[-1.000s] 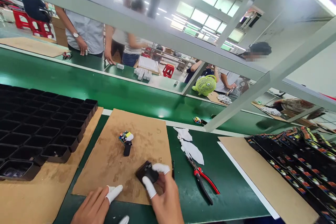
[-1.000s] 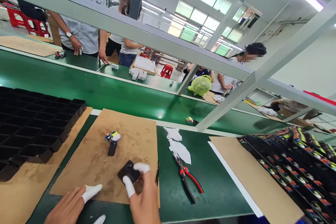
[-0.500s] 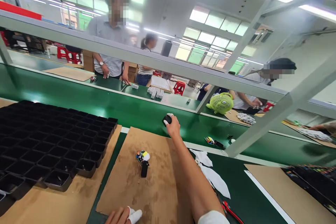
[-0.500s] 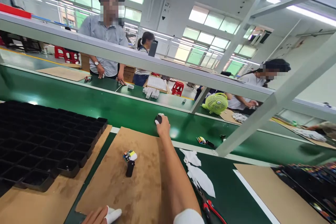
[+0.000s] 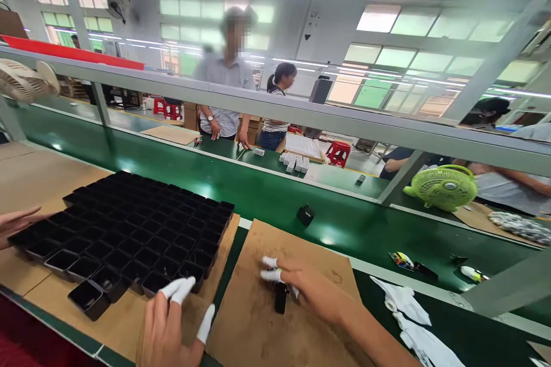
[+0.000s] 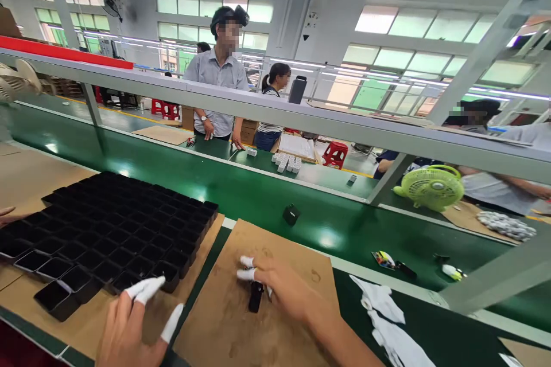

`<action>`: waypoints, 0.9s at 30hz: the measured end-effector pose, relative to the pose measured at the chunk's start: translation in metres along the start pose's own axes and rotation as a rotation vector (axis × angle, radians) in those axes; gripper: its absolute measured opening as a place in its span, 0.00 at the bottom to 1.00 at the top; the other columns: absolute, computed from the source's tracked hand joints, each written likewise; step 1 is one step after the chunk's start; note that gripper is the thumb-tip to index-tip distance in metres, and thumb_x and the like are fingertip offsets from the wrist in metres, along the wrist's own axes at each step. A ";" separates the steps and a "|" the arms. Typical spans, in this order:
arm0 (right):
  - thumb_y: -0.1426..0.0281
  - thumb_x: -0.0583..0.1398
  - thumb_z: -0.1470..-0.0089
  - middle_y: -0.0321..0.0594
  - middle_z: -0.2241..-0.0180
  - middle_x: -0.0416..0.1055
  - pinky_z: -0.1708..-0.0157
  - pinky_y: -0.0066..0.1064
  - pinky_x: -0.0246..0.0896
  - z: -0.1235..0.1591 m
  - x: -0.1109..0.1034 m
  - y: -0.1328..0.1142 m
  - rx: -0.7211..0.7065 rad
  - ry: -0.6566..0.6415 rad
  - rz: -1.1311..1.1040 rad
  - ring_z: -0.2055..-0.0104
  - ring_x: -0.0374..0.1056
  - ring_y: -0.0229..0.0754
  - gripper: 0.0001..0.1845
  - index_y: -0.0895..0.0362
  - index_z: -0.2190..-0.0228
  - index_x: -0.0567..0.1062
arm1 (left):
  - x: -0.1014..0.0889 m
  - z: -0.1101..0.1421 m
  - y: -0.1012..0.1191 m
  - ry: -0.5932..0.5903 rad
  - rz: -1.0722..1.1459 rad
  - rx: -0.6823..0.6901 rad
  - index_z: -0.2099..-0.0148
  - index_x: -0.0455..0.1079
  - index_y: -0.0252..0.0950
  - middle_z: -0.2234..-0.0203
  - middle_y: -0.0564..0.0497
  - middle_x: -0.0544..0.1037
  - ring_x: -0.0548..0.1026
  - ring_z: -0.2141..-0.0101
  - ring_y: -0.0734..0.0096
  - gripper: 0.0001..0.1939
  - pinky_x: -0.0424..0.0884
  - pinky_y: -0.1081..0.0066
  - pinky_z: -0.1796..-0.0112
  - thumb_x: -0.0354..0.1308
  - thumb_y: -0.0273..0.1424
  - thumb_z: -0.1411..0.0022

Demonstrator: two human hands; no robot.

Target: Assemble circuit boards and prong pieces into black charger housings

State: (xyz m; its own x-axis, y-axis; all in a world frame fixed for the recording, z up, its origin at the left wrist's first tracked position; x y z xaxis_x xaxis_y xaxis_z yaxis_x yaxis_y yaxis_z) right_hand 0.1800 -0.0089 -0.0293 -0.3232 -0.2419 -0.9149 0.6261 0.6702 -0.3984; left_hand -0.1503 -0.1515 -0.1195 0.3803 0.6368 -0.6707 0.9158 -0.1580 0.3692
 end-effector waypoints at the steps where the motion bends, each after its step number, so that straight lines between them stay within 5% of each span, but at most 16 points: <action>1: 0.89 0.54 0.50 0.32 0.31 0.79 0.29 0.46 0.71 0.006 0.004 -0.008 -0.023 -0.044 0.007 0.28 0.75 0.50 0.48 0.37 0.40 0.85 | 0.000 -0.006 -0.005 -0.002 -0.101 -0.036 0.38 0.74 0.38 0.52 0.35 0.79 0.79 0.48 0.37 0.17 0.83 0.42 0.52 0.58 0.38 0.24; 4: 0.89 0.55 0.49 0.42 0.39 0.83 0.38 0.46 0.77 0.014 0.006 -0.013 0.024 -0.068 0.057 0.37 0.81 0.55 0.42 0.43 0.43 0.87 | 0.002 -0.017 -0.011 -0.066 -0.300 -0.048 0.44 0.76 0.36 0.50 0.35 0.77 0.74 0.45 0.35 0.14 0.78 0.42 0.52 0.55 0.31 0.26; 7: 0.83 0.60 0.44 0.48 0.52 0.84 0.50 0.42 0.76 0.015 0.004 -0.005 0.137 -0.015 0.104 0.53 0.83 0.55 0.28 0.51 0.49 0.87 | 0.000 -0.018 -0.011 -0.082 -0.300 0.040 0.46 0.78 0.37 0.43 0.33 0.76 0.72 0.43 0.36 0.16 0.75 0.43 0.49 0.54 0.24 0.31; 9: 0.80 0.62 0.42 0.49 0.54 0.82 0.51 0.42 0.73 0.018 0.004 0.000 0.203 0.038 0.114 0.54 0.80 0.56 0.21 0.53 0.51 0.86 | -0.004 -0.016 -0.010 -0.062 -0.254 0.094 0.49 0.78 0.38 0.41 0.33 0.75 0.72 0.42 0.36 0.15 0.74 0.41 0.49 0.54 0.23 0.32; 14: 0.74 0.71 0.47 0.48 0.51 0.80 0.42 0.47 0.69 0.033 0.008 0.007 0.238 0.118 0.035 0.45 0.74 0.60 0.15 0.53 0.56 0.84 | -0.013 -0.019 0.015 -0.115 0.119 0.193 0.47 0.75 0.42 0.40 0.36 0.74 0.73 0.38 0.40 0.11 0.76 0.46 0.45 0.55 0.26 0.25; 19: 0.73 0.70 0.44 0.43 0.55 0.80 0.48 0.42 0.72 0.047 0.010 0.005 0.236 0.212 -0.165 0.53 0.76 0.52 0.09 0.53 0.59 0.83 | -0.003 -0.059 0.071 -0.423 0.557 0.228 0.54 0.71 0.42 0.45 0.42 0.74 0.80 0.44 0.58 0.06 0.81 0.60 0.45 0.53 0.28 0.22; 24: 0.55 0.60 0.27 0.42 0.56 0.81 0.57 0.37 0.76 0.064 0.017 -0.005 0.316 0.387 -0.399 0.57 0.78 0.47 0.18 0.54 0.47 0.79 | 0.027 -0.084 0.109 -0.638 0.769 0.341 0.58 0.70 0.41 0.52 0.45 0.76 0.80 0.52 0.61 0.04 0.81 0.62 0.47 0.58 0.26 0.31; 27: 0.49 0.53 0.23 0.40 0.61 0.80 0.61 0.35 0.75 0.073 0.026 -0.008 0.371 0.428 -0.476 0.60 0.78 0.45 0.26 0.55 0.48 0.79 | 0.051 -0.077 0.103 -0.649 0.837 0.351 0.46 0.72 0.40 0.48 0.43 0.78 0.80 0.47 0.56 0.15 0.80 0.56 0.43 0.62 0.27 0.35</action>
State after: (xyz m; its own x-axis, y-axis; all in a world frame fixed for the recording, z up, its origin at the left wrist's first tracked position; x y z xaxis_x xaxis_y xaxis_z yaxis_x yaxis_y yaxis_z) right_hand 0.2181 -0.0718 -0.0540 -0.8206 -0.1018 -0.5624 0.5234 0.2612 -0.8110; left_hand -0.0460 -0.0774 -0.0663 0.7958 -0.2691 -0.5425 0.2859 -0.6228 0.7283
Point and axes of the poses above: each hand's wrist, its own z-axis away from the middle knuckle, its own x-axis out of the palm, y = z × x, the point moved 1 cm from there along -z, towards the middle knuckle
